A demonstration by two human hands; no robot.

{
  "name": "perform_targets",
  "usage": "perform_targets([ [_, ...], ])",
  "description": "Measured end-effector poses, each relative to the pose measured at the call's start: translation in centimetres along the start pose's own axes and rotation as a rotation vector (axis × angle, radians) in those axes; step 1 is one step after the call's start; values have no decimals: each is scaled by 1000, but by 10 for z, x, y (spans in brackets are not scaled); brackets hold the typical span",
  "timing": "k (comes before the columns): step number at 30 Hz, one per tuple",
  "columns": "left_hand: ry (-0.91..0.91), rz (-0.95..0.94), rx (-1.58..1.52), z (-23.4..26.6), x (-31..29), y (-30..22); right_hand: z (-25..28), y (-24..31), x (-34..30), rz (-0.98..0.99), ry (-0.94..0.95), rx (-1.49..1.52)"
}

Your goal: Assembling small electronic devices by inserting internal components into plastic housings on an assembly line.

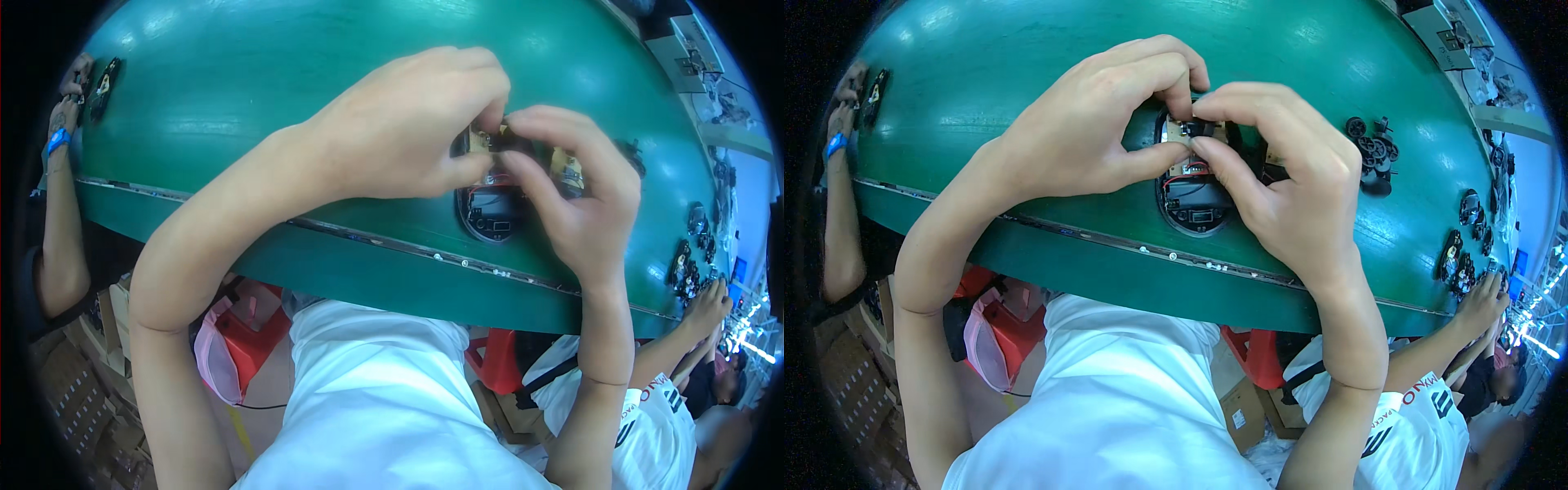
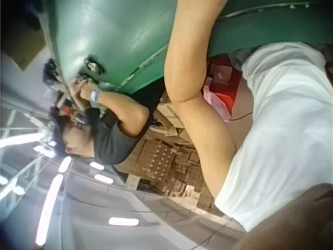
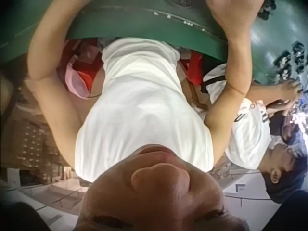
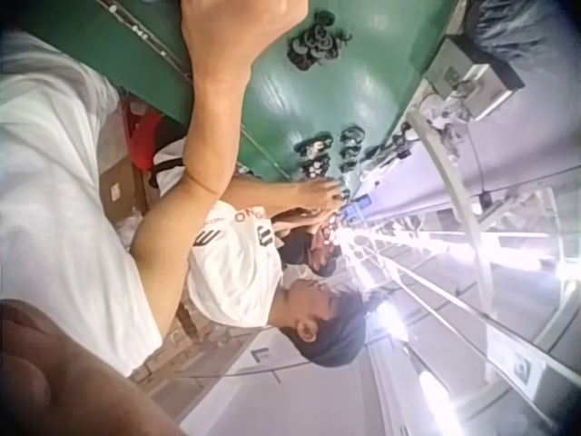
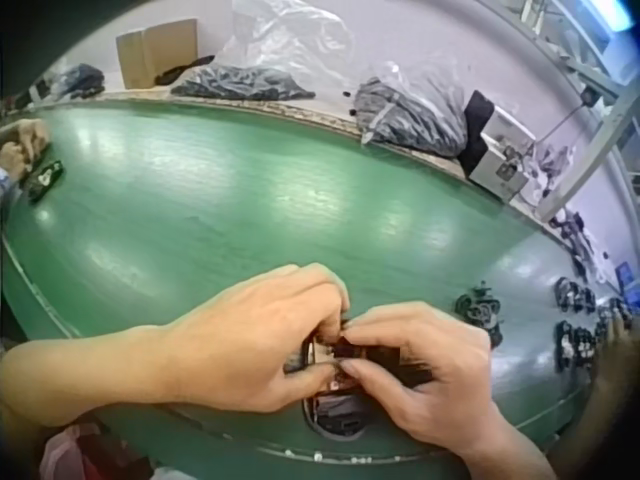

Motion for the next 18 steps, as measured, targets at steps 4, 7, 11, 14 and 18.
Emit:
perform_targets([
  [4,37,5,-24,-1,3,-1,11,1,1,42,-102,139],
  [7,42,9,-13,-1,0,-3,9,-3,-2,-49,-162,333],
  [11,59,32,5,-1,1,-5,14,-2,-6,-90,-61,382],
  [14,63,20,-10,-3,6,-9,19,-2,-9,-95,-18,425],
  [18,53,21,-18,-6,3,-5,17,-4,-8,-64,28,406],
])
Point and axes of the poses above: each hand's wrist, its own x-axis towards the middle knuckle, its own z-axis out of the back of the hand, y = z × x, the point moved 5 cm from there along x, towards the middle knuckle, and after that the axes turned 5 degrees about z, right-handed, at the moved point
